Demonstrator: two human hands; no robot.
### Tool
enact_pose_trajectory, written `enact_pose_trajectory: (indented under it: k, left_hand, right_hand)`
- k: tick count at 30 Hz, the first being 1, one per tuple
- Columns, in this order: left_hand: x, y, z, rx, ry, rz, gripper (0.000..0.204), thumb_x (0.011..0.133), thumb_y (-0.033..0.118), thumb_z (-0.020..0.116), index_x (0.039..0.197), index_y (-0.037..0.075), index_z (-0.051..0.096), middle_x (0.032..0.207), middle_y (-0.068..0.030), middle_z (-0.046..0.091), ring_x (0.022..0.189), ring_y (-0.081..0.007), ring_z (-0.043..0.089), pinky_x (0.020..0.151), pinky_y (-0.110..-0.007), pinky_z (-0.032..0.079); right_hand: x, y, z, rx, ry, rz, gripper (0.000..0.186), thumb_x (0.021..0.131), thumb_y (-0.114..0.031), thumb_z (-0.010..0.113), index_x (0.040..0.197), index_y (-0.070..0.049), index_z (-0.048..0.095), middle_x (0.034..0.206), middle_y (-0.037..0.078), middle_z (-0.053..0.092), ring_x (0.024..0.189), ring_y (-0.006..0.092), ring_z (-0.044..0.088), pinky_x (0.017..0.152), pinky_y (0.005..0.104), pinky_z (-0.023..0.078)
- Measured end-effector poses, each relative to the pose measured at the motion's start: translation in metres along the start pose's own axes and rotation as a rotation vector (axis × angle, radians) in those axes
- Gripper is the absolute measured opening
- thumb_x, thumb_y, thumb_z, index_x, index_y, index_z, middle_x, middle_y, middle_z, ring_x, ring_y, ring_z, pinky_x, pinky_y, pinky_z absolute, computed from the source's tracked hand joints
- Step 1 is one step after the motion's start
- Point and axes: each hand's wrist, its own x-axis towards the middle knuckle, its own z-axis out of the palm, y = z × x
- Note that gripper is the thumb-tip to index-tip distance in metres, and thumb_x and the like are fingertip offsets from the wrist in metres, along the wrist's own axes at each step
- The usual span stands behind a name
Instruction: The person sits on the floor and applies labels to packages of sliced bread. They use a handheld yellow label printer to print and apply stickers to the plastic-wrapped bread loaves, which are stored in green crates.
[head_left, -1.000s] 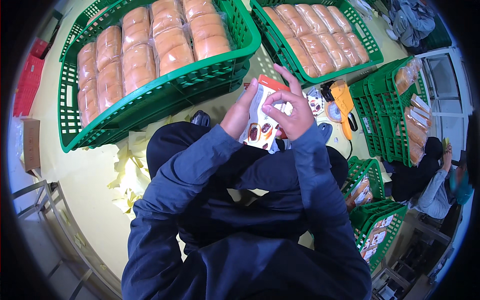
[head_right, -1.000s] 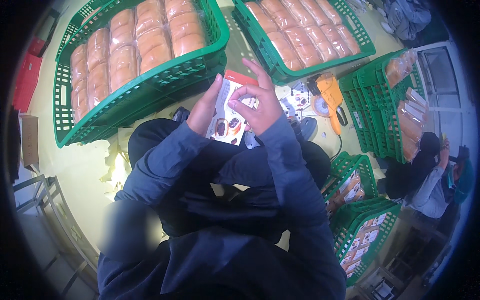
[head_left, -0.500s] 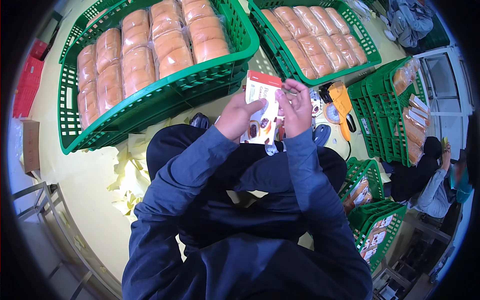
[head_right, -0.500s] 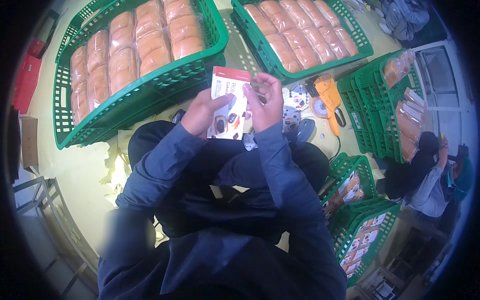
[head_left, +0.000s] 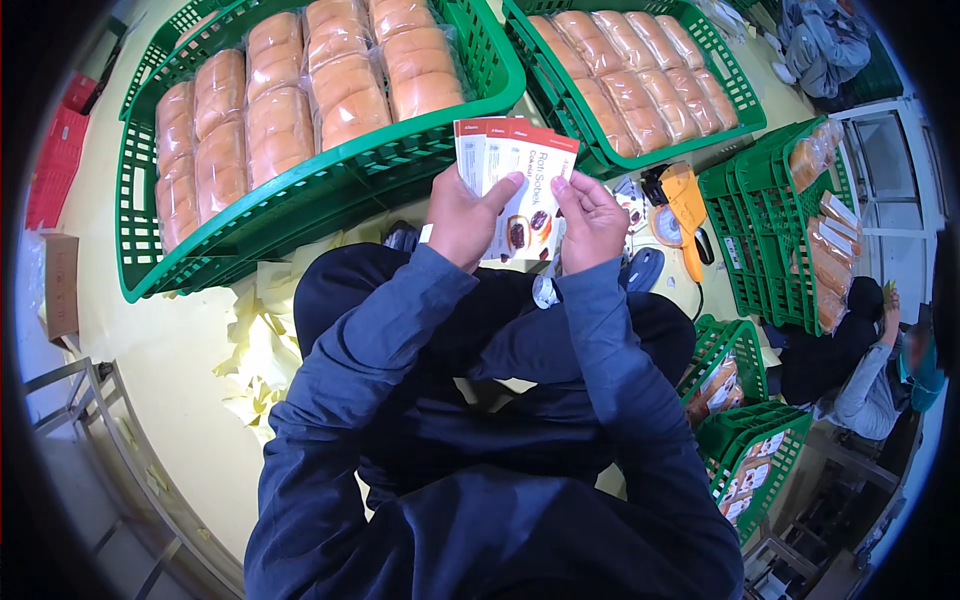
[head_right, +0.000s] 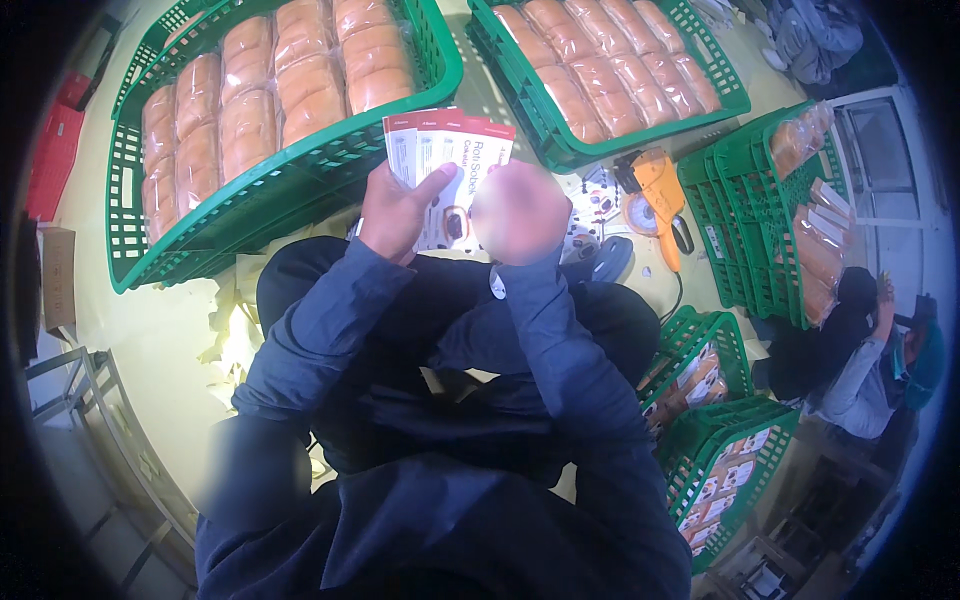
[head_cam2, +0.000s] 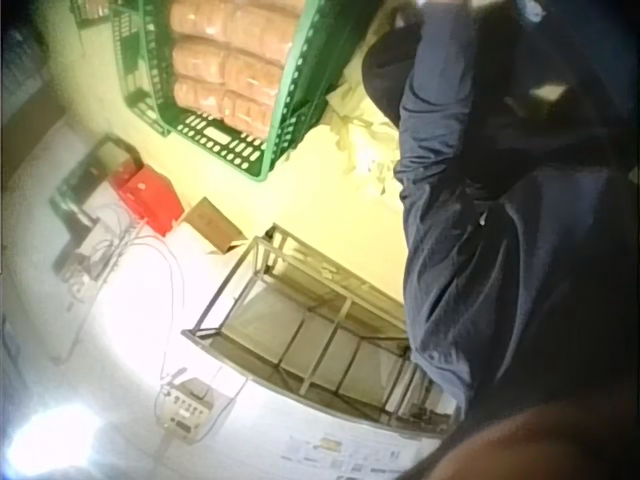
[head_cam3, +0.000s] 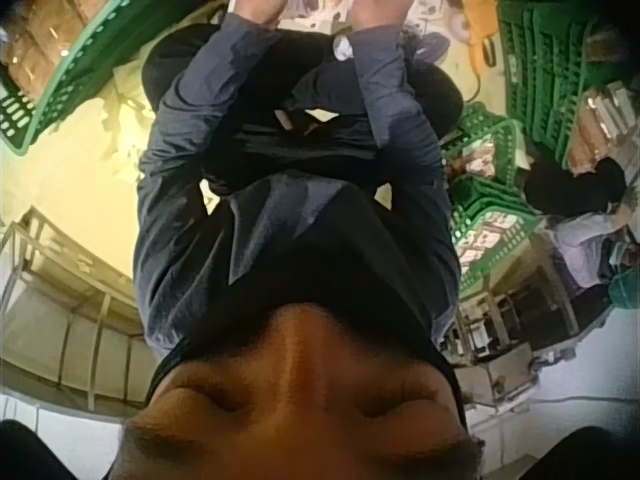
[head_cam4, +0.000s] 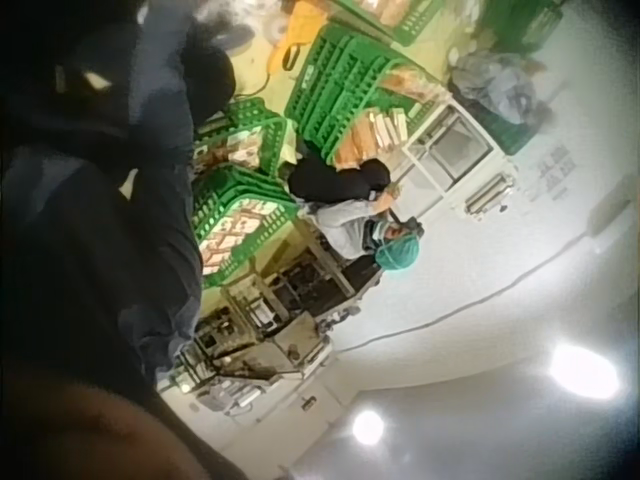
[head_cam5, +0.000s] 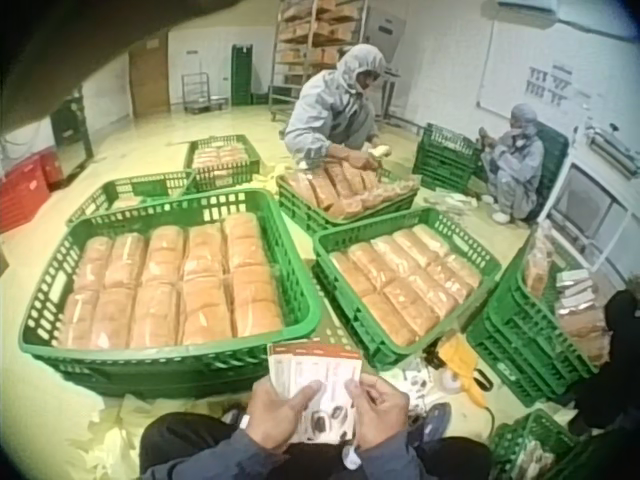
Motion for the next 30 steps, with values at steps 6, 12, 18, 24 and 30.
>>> enact_pose_trajectory:
  k: [6,12,18,24,30]
  left_hand:
    - [0.01,0.01,-0.01,0.061,0.217,0.226,0.02,0.085,0.007,0.061,0.101,-0.006,0.061,0.092,-0.0102,0.067,0.08,-0.0137,0.063,0.072,-0.027,0.049]
    - [0.014,0.02,-0.019,0.121,0.268,0.305,0.022,0.086,0.011,0.062,0.1,-0.006,0.061,0.093,-0.0088,0.066,0.08,-0.0123,0.062,0.073,-0.027,0.048]
    - [0.006,0.005,-0.011,0.796,-0.273,0.475,0.03,0.072,-0.005,0.055,0.101,0.0,0.061,0.082,-0.0253,0.061,0.076,-0.0396,0.061,0.065,-0.041,0.049]
    - [-0.008,-0.078,-0.026,0.675,-0.486,0.393,0.029,0.078,0.003,0.057,0.107,0.005,0.055,0.102,-0.0168,0.058,0.098,-0.0309,0.058,0.08,-0.037,0.049]
    - [-0.01,-0.089,-0.034,0.629,-0.594,0.337,0.04,0.082,0.01,0.059,0.12,0.007,0.048,0.109,-0.0141,0.055,0.103,-0.0276,0.057,0.084,-0.035,0.048]
  right_hand:
    - [0.021,0.024,-0.019,0.199,0.146,0.082,0.018,0.089,-0.003,0.051,0.102,0.007,0.058,0.094,0.012,0.066,0.083,0.0127,0.062,0.075,0.0243,0.048]
    - [0.042,0.101,-0.04,-0.266,0.332,0.05,0.027,0.083,-0.008,0.061,0.106,0.004,0.058,0.1,0.016,0.062,0.095,0.0213,0.058,0.086,0.0324,0.043]
    - [0.003,-0.054,0.001,-0.172,-0.233,-0.293,0.012,0.082,0.0,0.06,0.094,0.003,0.063,0.09,0.01,0.062,0.085,0.0154,0.058,0.078,0.0277,0.046]
    - [-0.009,-0.059,0.006,-0.502,-0.865,-0.363,0.011,0.075,0.0,0.064,0.086,0.0,0.067,0.088,0.01,0.062,0.085,0.0225,0.059,0.078,0.0325,0.046]
    - [-0.004,-0.054,0.001,-0.509,-1.04,-0.326,0.012,0.073,-0.002,0.066,0.085,-0.002,0.066,0.087,0.009,0.06,0.086,0.0235,0.058,0.078,0.0326,0.045]
